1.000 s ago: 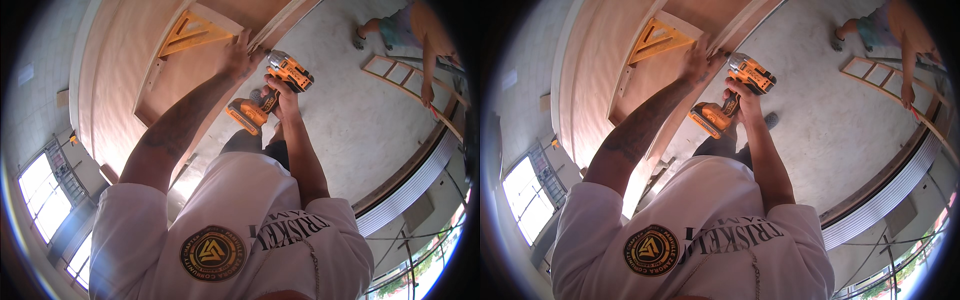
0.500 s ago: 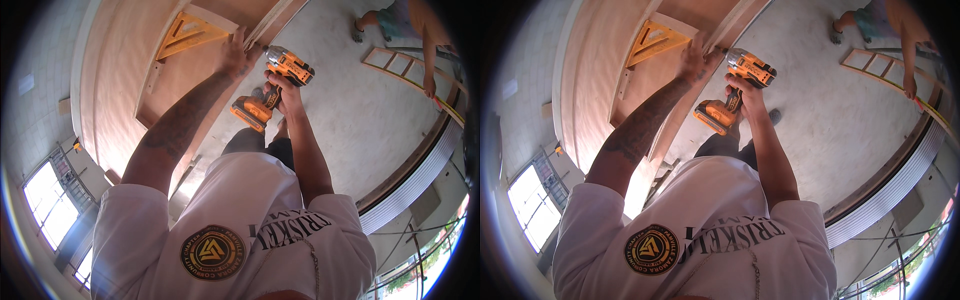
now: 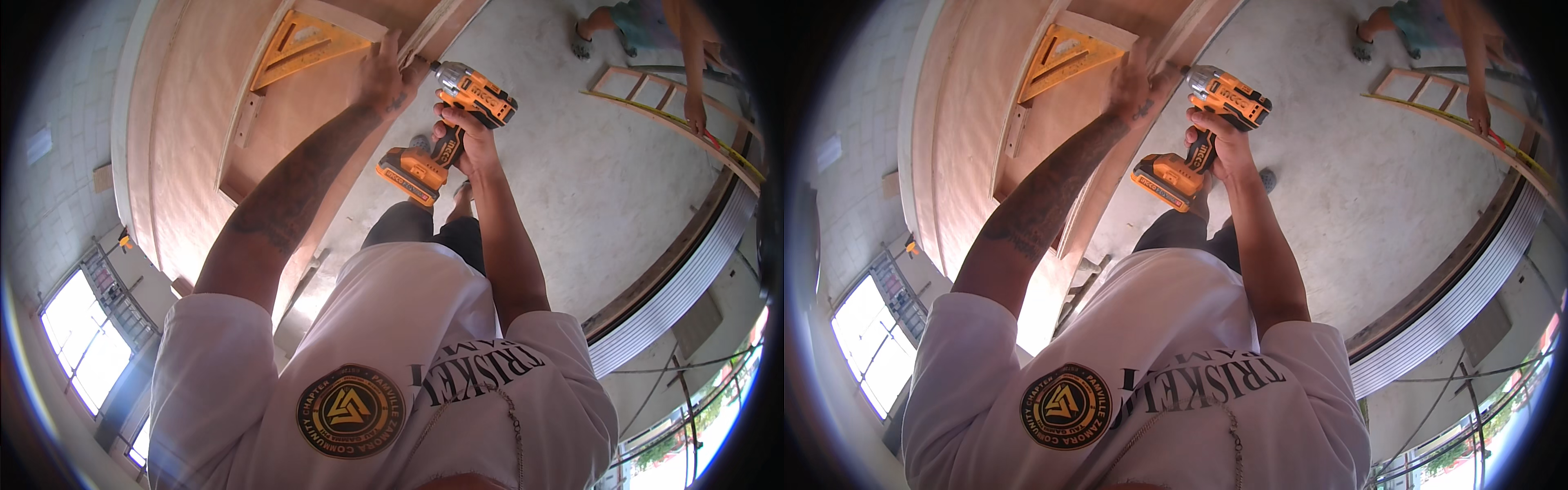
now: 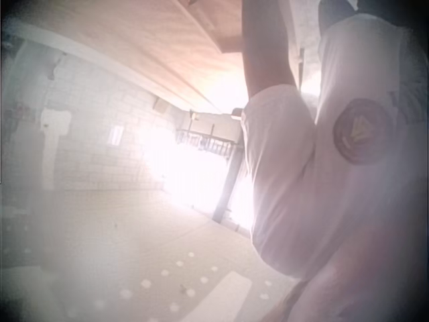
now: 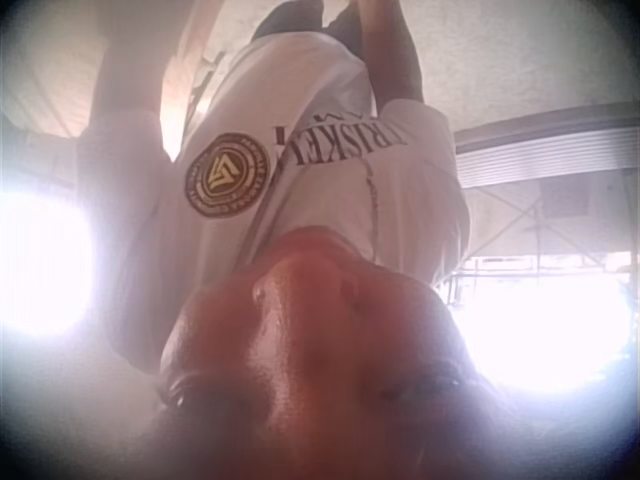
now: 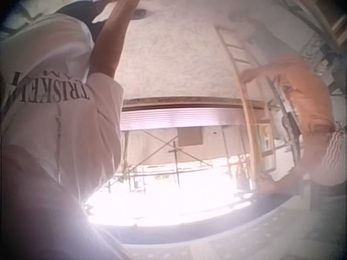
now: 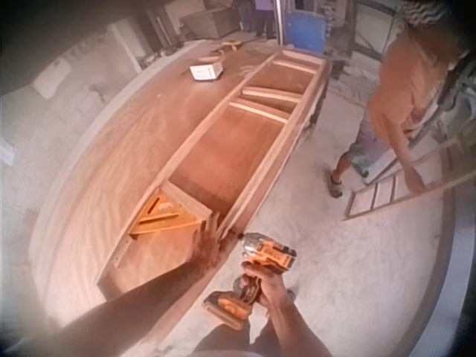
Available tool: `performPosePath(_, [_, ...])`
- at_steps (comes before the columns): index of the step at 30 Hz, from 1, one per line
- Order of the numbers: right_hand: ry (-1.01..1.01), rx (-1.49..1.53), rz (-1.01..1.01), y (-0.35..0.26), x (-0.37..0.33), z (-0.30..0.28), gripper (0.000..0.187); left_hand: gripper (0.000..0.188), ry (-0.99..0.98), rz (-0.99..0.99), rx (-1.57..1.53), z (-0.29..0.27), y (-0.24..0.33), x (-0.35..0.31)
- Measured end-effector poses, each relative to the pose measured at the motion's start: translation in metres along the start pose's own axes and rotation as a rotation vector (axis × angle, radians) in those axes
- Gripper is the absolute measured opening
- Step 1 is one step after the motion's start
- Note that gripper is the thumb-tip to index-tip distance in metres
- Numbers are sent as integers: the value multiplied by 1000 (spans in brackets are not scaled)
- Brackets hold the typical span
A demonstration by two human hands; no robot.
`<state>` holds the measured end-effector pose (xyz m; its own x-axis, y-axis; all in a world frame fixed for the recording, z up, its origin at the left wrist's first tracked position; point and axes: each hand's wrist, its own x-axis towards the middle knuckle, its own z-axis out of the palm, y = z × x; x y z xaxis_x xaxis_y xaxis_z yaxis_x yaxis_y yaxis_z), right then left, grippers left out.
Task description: The person positions wooden strips on a large plywood sheet and uses a cordless drill to drive screws, securing the strips to form a frame. The person repeatedly aligns pieces and fastens them along the edges of the plywood.
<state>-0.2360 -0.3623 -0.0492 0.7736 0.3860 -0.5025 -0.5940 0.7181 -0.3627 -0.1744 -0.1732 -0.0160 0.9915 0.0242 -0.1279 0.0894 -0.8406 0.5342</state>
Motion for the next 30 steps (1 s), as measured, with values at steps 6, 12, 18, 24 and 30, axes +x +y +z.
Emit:
performPosePath(6, [-2, -121, -71, -1, 3, -7, 36, 78, 40, 4, 4, -2, 5, 0])
performPosePath(12, [11, -186, -72, -2, 5, -10, 39, 47, 333, 213, 185, 2, 9, -22])
performPosePath(18, [23, -115, -77, 0, 7, -7, 34, 38, 445, 313, 177, 20, -3, -25])
performPosePath(24, [26, -76, -103, 2, 5, -5, 31, 41, 453, 362, 159, 21, -7, -25])
performPosePath(30, [3, -104, -79, -1, 6, -6, 32, 50, 419, 359, 273, 17, -4, -33])
